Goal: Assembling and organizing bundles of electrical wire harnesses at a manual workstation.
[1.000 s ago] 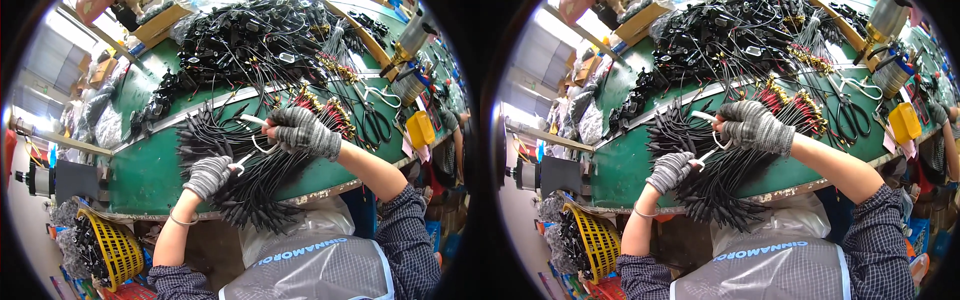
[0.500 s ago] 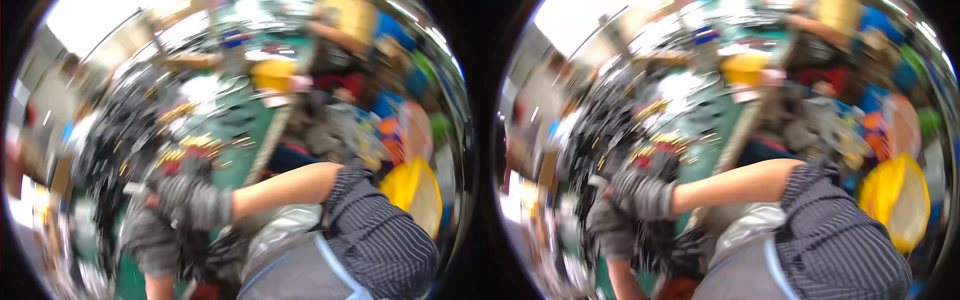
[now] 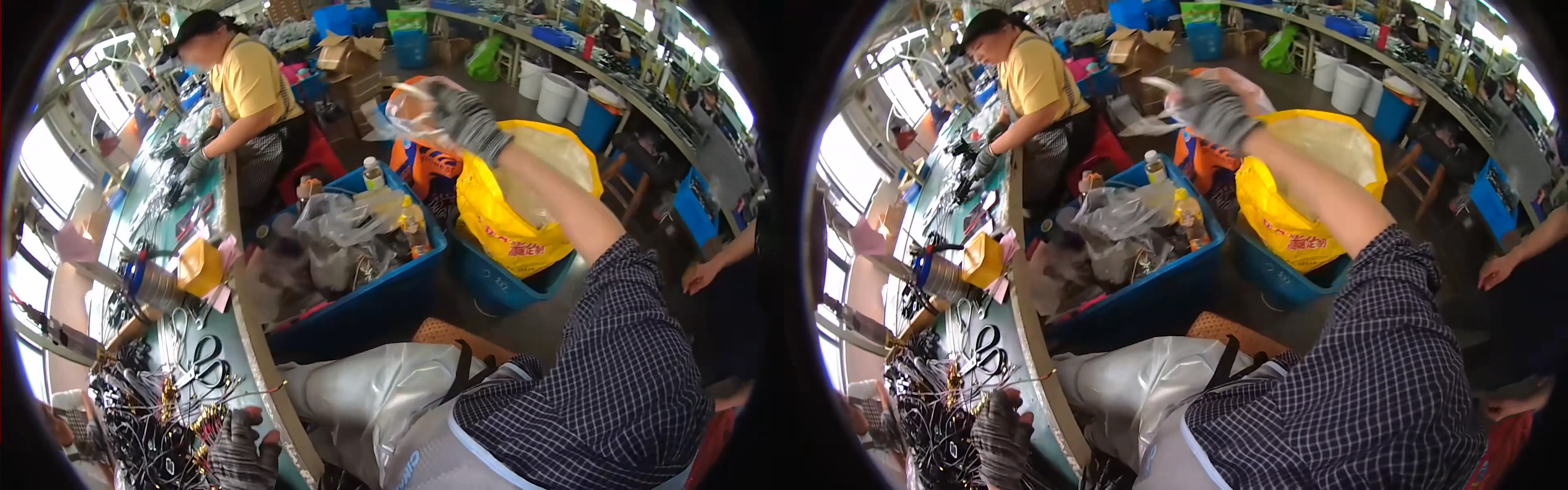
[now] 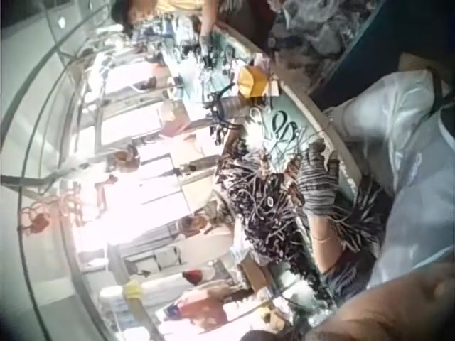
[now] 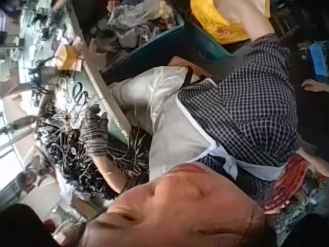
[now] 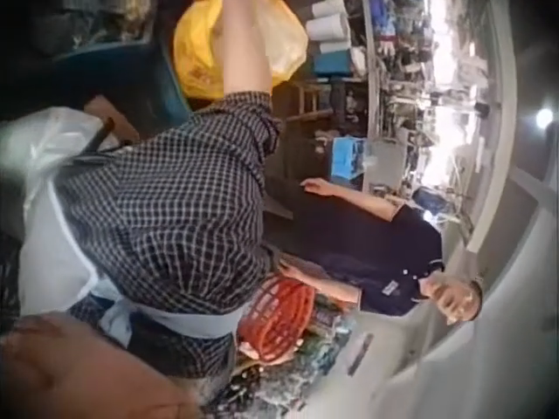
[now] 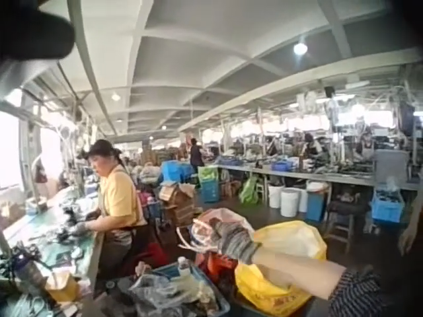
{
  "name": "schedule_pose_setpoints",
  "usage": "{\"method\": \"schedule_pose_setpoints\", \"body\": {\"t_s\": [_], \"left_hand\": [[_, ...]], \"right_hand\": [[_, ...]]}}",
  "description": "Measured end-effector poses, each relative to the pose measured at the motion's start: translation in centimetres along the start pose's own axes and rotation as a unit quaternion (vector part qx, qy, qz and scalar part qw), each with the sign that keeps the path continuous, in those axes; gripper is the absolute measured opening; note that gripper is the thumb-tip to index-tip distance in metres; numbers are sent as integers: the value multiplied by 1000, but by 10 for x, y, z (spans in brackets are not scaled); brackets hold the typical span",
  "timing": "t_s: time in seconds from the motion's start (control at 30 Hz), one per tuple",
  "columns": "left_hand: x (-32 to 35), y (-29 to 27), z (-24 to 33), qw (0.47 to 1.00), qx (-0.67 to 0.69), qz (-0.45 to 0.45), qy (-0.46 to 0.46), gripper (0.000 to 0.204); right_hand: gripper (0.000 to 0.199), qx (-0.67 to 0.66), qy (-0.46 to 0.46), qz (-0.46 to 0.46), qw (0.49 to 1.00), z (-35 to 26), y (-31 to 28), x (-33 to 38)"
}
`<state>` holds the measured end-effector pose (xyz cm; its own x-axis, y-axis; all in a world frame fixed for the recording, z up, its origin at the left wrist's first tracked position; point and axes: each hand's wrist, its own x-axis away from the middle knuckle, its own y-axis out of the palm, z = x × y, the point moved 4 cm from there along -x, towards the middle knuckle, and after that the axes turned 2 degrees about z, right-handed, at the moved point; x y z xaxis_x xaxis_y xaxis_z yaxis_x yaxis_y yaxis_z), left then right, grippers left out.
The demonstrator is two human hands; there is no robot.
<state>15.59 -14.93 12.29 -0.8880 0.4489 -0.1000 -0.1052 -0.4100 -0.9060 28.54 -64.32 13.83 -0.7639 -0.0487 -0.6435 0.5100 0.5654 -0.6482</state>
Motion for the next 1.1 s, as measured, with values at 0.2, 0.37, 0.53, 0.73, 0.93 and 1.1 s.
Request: {"method": "schedule_pose_setpoints", "body": {"t_s": [0.2,0.37,0.53,0.73,0.93,1.1], "left_hand": [[46,-9,-36,989,-101,-88,-56,28],[122,-13,-44,972,70,17,-224,29],[199,-15,15,892,115,185,-396,33],[350,59,111,560,70,658,-499,22],[375,172,134,291,73,784,-544,13],[361,315,113,304,-56,545,-780,17]], "right_hand": [[21,398,89,-125,904,65,-36,37],[17,178,-398,-26,899,-140,89,-21],[33,-25,-686,-89,722,-358,166,75],[27,-336,-706,-139,608,-426,164,104],[22,-466,-649,-221,560,-458,192,89],[18,-568,-596,-234,518,-539,211,95]]}}
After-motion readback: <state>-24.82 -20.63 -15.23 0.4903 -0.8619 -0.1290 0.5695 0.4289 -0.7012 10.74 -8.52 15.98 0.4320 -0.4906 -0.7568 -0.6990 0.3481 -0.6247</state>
